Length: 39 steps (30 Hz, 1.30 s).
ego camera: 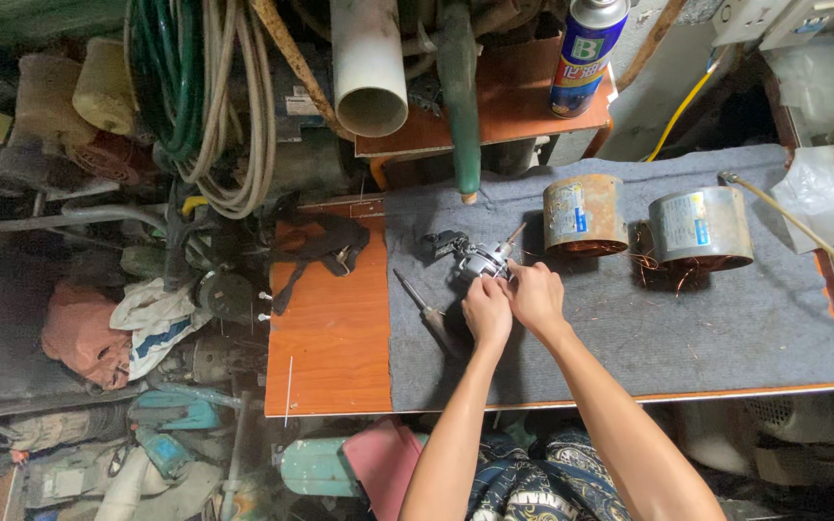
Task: The person assembles a small electric fan motor component by inserting a metal shaft into the housing and tightening screws using a screwdriver.
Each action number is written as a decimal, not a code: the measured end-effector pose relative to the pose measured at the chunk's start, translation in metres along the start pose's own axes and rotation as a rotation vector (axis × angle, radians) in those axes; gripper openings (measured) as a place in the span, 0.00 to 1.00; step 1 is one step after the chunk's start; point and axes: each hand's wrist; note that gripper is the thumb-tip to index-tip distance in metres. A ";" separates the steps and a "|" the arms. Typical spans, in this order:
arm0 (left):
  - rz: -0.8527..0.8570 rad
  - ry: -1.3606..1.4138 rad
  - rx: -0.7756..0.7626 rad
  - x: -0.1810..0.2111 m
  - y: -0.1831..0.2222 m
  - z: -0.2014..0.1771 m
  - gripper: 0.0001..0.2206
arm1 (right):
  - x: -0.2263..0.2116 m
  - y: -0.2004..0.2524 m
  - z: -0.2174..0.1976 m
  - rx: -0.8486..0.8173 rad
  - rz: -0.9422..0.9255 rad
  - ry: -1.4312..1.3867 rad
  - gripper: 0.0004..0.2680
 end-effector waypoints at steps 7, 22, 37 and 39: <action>-0.002 0.126 -0.020 -0.006 -0.006 -0.004 0.17 | 0.001 -0.001 0.000 0.052 -0.030 0.008 0.15; -0.096 0.135 0.294 -0.058 -0.017 -0.046 0.13 | -0.026 0.022 -0.017 0.162 0.074 -0.145 0.18; -0.098 0.235 0.044 -0.081 -0.035 -0.029 0.15 | -0.020 0.022 -0.010 0.263 -0.094 -0.072 0.15; -0.012 0.204 0.030 -0.081 -0.040 -0.019 0.16 | -0.021 0.018 -0.009 0.249 -0.094 -0.055 0.16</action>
Point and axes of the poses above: each hand's wrist, its own y-axis away from the middle knuckle, its own z-axis out of the palm, x = y × z, and after that the axes turned 11 degrees about x, right-handed
